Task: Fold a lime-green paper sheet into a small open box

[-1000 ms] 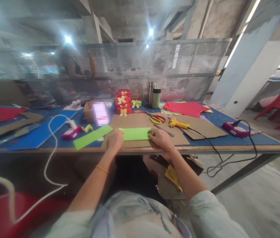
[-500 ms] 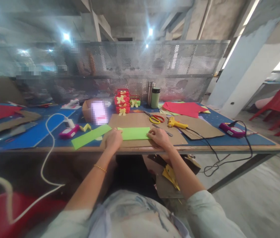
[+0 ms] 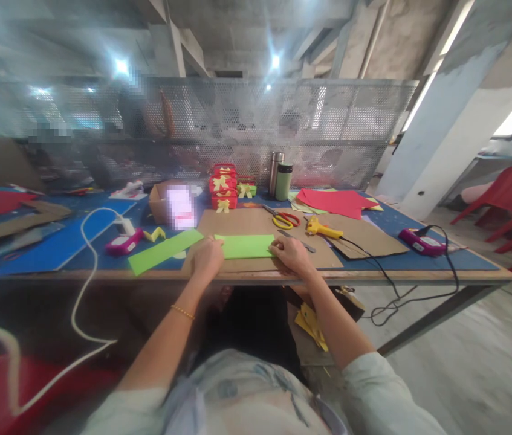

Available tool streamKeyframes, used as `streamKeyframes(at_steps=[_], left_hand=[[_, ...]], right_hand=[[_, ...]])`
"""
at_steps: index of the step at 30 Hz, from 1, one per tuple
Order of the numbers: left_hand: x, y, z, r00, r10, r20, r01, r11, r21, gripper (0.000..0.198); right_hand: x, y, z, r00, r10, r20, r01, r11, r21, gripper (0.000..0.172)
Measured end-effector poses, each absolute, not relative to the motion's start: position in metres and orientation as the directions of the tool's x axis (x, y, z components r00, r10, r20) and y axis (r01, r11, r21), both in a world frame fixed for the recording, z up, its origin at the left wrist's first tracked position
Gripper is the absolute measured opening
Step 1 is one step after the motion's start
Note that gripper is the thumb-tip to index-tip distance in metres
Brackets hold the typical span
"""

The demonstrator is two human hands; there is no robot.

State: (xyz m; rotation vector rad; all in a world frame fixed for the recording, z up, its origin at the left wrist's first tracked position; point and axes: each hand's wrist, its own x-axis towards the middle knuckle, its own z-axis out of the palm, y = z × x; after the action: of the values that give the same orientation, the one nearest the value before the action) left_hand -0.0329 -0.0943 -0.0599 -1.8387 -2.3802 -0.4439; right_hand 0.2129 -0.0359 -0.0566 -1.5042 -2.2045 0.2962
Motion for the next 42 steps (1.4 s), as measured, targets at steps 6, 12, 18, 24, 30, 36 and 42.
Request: streamKeyframes(at_steps=[6, 12, 18, 24, 30, 36, 42], left_hand=[[-0.031, -0.097, -0.057, -0.289, 0.922, 0.257, 0.949, 0.242, 0.201, 0.047], [-0.028, -0.103, -0.053, -0.271, 0.932, 0.240, 0.951, 0.221, 0.215, 0.046], [-0.025, -0.116, -0.056, -0.294, 0.932, 0.215, 0.943, 0.245, 0.226, 0.047], [-0.021, -0.124, -0.047, -0.257, 0.948, 0.189, 0.956, 0.221, 0.192, 0.049], [-0.018, -0.122, -0.038, -0.312, 0.938, 0.154, 0.936, 0.275, 0.219, 0.041], [-0.035, -0.127, -0.037, -0.152, 0.964, 0.218, 0.963, 0.094, 0.254, 0.031], [-0.052, -0.131, -0.037, -0.079, 0.974, 0.211, 0.915, -0.013, 0.404, 0.029]], right_hand=[[0.213, -0.038, -0.057, -0.289, 0.927, 0.239, 0.834, 0.366, -0.413, 0.021], [0.212, -0.038, -0.058, -0.292, 0.922, 0.253, 0.848, 0.372, -0.377, 0.019], [0.216, -0.047, -0.062, -0.282, 0.925, 0.253, 0.860, 0.361, -0.361, 0.020], [0.219, -0.056, -0.061, -0.272, 0.931, 0.243, 0.855, 0.350, -0.384, 0.019], [0.219, -0.056, -0.060, -0.253, 0.933, 0.256, 0.866, 0.337, -0.370, 0.019], [0.219, -0.058, -0.061, -0.240, 0.937, 0.253, 0.868, 0.324, -0.377, 0.019], [0.218, -0.060, -0.056, -0.225, 0.955, 0.194, 0.876, 0.285, -0.390, 0.018]])
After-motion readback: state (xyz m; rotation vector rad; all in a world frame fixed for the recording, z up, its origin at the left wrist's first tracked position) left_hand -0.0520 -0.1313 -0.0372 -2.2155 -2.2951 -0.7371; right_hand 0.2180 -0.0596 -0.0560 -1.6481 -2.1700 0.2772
